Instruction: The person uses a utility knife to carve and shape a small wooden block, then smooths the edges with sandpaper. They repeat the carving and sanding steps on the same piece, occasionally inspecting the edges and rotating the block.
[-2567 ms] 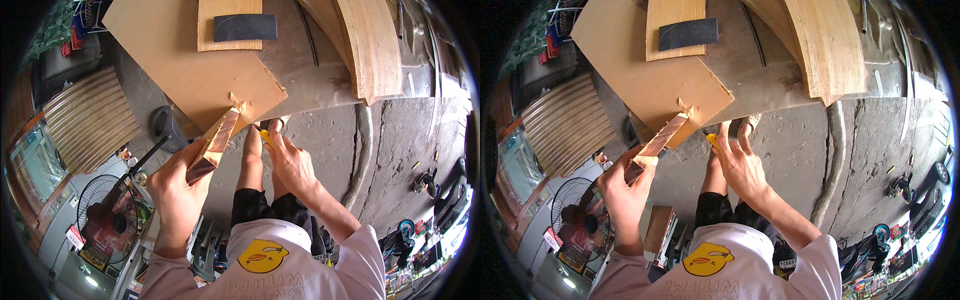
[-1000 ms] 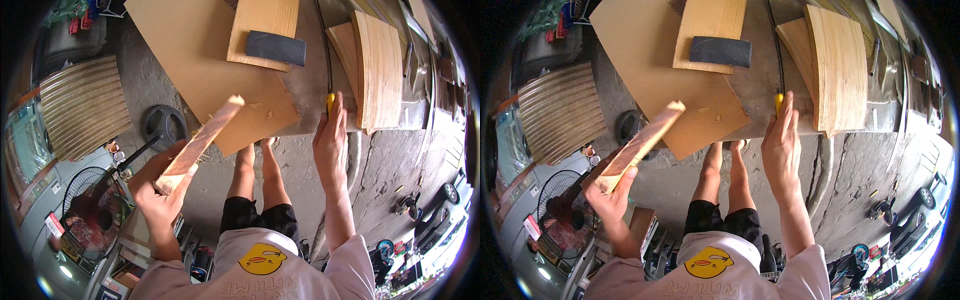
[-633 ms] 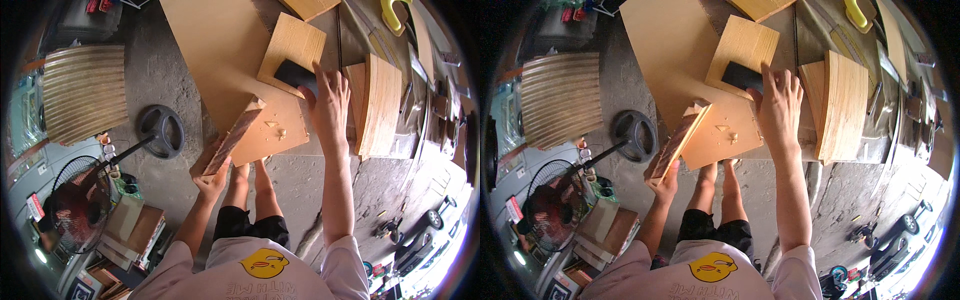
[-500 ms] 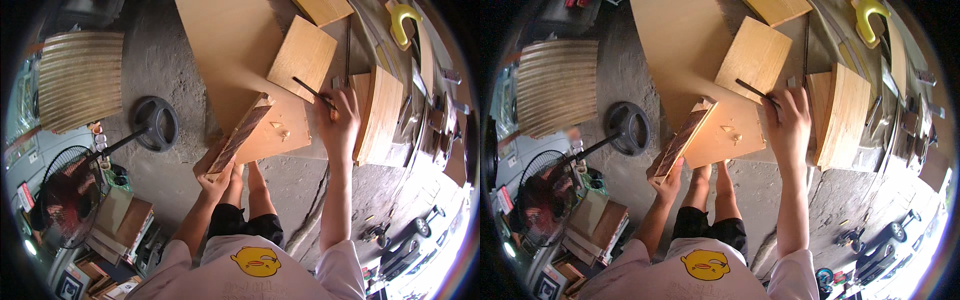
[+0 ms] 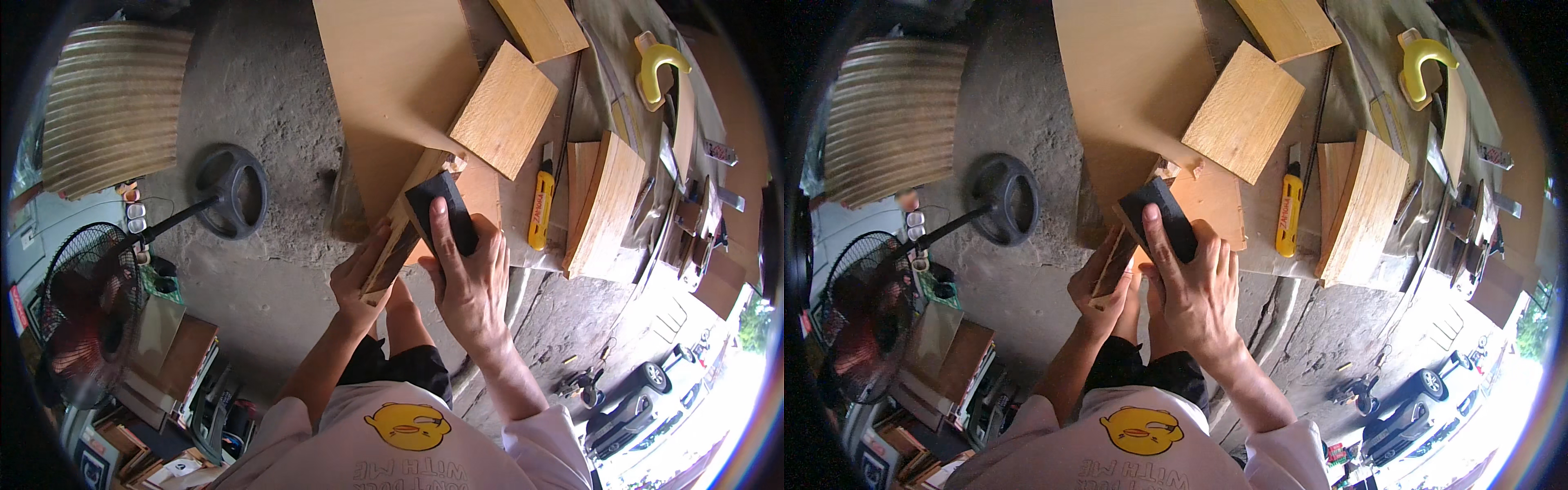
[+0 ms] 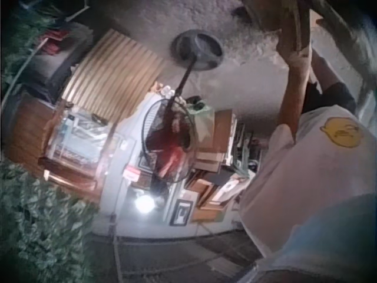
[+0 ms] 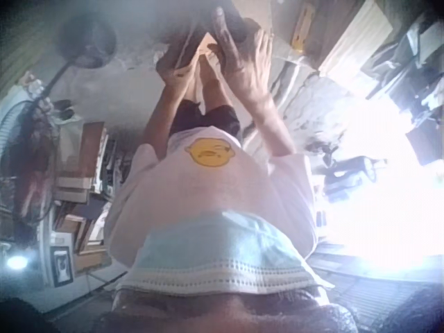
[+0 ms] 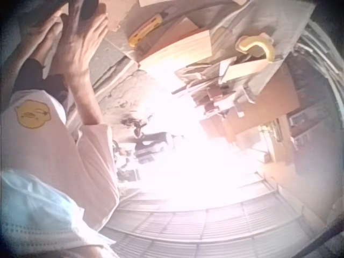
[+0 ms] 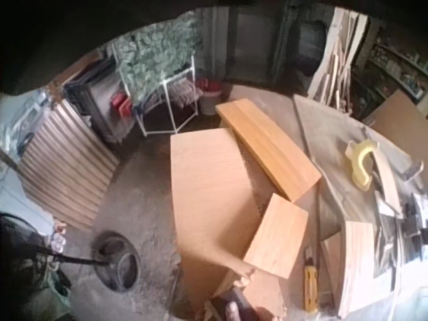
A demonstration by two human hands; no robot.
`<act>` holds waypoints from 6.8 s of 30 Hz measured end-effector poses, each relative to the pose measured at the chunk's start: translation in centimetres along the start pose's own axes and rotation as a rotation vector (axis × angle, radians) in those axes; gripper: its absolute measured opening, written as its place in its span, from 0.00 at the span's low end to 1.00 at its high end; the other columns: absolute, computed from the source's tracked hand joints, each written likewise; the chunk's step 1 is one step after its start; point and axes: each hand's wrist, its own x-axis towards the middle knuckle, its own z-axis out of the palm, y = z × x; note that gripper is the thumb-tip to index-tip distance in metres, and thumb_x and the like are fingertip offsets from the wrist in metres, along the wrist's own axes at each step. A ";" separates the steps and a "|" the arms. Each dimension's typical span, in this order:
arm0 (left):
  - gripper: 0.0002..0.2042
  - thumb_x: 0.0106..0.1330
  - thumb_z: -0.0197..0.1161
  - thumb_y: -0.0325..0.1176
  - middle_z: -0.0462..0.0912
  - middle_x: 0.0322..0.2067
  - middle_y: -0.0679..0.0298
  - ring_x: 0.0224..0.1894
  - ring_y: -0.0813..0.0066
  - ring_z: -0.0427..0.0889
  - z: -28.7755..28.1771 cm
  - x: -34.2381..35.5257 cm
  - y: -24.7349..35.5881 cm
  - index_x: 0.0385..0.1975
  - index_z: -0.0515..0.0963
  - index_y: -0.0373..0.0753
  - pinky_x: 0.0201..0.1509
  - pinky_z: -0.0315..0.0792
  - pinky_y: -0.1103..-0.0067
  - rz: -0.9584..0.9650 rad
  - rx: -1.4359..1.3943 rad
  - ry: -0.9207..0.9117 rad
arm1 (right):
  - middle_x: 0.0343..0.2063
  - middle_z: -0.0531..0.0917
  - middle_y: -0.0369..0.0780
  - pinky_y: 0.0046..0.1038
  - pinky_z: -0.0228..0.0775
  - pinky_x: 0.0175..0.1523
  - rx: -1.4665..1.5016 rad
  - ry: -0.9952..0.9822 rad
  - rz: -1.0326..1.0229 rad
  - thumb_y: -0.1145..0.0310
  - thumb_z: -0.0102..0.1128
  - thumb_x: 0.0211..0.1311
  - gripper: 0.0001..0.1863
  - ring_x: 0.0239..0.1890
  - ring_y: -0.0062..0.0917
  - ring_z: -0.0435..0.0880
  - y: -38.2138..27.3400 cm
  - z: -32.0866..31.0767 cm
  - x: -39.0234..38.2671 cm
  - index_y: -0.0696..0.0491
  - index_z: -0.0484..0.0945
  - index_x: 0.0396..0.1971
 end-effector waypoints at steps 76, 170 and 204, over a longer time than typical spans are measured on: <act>0.23 0.66 0.67 0.29 0.84 0.53 0.50 0.48 0.69 0.87 1.2 -1.4 -1.2 0.61 0.75 0.30 0.46 0.81 0.78 0.068 -0.125 0.055 | 0.41 0.78 0.42 0.34 0.75 0.40 0.047 -0.009 -0.170 0.73 0.70 0.52 0.37 0.38 0.35 0.79 -3.3 1.3 -6.4 0.34 0.76 0.65; 0.38 0.65 0.62 0.52 0.67 0.67 0.49 0.68 0.59 0.66 -1.3 16.6 0.0 0.67 0.61 0.32 0.71 0.60 0.63 -0.066 -0.388 -0.482 | 0.45 0.77 0.43 0.40 0.66 0.50 0.417 0.270 0.284 0.74 0.61 0.53 0.32 0.48 0.38 0.77 -1.6 11.2 -2.1 0.55 0.72 0.62; 0.47 0.60 0.41 0.70 0.64 0.64 0.50 0.63 0.56 0.67 -9.1 6.1 -8.6 0.67 0.60 0.32 0.64 0.65 0.63 -0.209 -0.231 -0.427 | 0.38 0.79 0.38 0.36 0.60 0.47 0.543 0.360 0.397 0.77 0.69 0.44 0.25 0.38 0.32 0.76 -3.3 12.8 -8.3 0.51 0.79 0.47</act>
